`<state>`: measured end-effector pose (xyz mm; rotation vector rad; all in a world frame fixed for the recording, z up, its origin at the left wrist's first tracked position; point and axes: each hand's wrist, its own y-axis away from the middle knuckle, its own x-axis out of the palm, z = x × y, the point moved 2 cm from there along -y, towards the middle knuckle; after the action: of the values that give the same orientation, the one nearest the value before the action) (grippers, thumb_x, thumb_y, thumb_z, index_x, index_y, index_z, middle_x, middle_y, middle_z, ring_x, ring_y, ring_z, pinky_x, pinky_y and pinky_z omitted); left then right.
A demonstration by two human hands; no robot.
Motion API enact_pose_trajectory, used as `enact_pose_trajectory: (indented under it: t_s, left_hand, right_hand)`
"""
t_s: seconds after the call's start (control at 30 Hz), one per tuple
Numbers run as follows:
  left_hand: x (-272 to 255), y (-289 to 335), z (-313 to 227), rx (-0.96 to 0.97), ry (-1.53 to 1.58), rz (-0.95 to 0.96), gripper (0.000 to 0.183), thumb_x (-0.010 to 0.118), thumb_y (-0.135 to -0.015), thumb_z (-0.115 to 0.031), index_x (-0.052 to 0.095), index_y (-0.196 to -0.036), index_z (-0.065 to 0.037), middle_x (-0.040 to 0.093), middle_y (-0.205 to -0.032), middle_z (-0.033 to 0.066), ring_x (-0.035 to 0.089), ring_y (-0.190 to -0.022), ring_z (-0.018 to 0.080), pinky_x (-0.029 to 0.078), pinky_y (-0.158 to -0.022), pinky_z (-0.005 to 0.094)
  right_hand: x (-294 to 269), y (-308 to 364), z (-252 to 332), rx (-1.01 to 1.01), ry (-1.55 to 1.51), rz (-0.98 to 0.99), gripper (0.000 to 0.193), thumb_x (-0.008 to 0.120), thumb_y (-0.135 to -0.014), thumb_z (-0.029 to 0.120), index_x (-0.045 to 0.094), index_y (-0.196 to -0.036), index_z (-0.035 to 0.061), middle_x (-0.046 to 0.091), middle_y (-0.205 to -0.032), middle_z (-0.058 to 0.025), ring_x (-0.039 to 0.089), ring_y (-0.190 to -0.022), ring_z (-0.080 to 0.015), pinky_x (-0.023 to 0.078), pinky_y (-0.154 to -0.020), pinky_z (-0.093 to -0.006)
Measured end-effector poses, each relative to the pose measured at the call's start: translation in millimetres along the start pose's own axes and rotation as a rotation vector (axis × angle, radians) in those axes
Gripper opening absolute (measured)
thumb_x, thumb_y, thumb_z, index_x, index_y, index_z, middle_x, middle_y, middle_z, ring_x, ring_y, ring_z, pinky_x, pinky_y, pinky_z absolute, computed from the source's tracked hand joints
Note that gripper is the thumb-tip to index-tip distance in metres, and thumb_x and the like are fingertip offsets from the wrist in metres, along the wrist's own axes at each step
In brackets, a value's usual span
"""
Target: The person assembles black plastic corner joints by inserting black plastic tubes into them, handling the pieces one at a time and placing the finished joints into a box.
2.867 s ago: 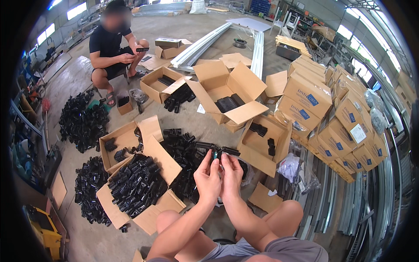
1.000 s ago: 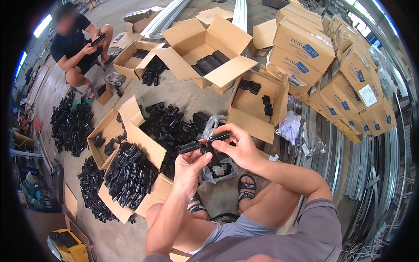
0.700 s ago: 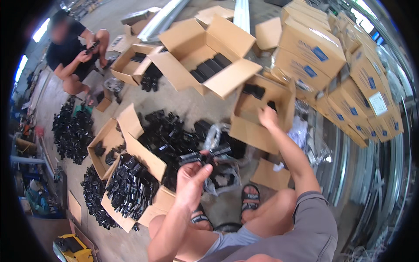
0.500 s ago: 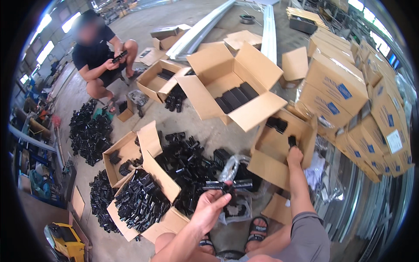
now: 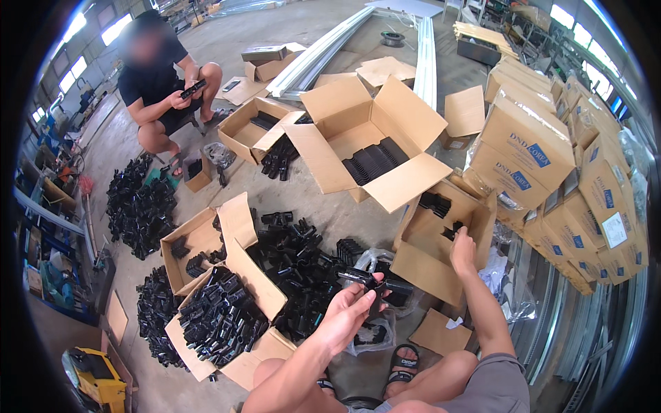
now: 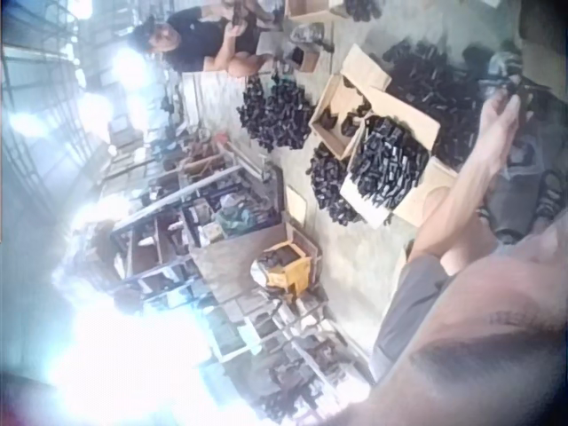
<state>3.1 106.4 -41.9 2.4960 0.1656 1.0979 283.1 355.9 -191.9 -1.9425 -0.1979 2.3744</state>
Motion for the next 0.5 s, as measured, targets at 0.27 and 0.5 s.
enact_pose_trajectory:
  t_s: [0.27, 0.5]
  left_hand:
    - [2, 33, 5, 0.122, -0.194, 0.0, 0.04, 0.065, -0.096, -0.026, 0.058, -0.129, -0.005, 0.062, -0.126, 0.0045, 0.056, -0.107, 0.0119, 0.045, -0.087, 0.0297]
    - [16, 76, -11, 0.19, -0.178, 0.091, 0.047, 0.065, -0.096, -0.033, 0.056, -0.132, -0.005, 0.063, -0.125, 0.0044, 0.056, -0.102, 0.0097, 0.042, -0.085, 0.0267]
  right_hand:
    - [-165, 113, 100, -0.087, -1.306, 0.17, 0.01, 0.057, -0.095, -0.002, 0.055, -0.105, -0.0049, 0.068, -0.096, -0.0119, 0.07, -0.083, -0.0171, 0.058, -0.077, -0.0263]
    - [-233, 191, 160, -0.648, -1.135, -0.066, 0.012, 0.059, -0.088, -0.011, 0.061, -0.098, -0.0035, 0.071, -0.106, -0.0188, 0.072, -0.093, -0.024, 0.059, -0.077, -0.031]
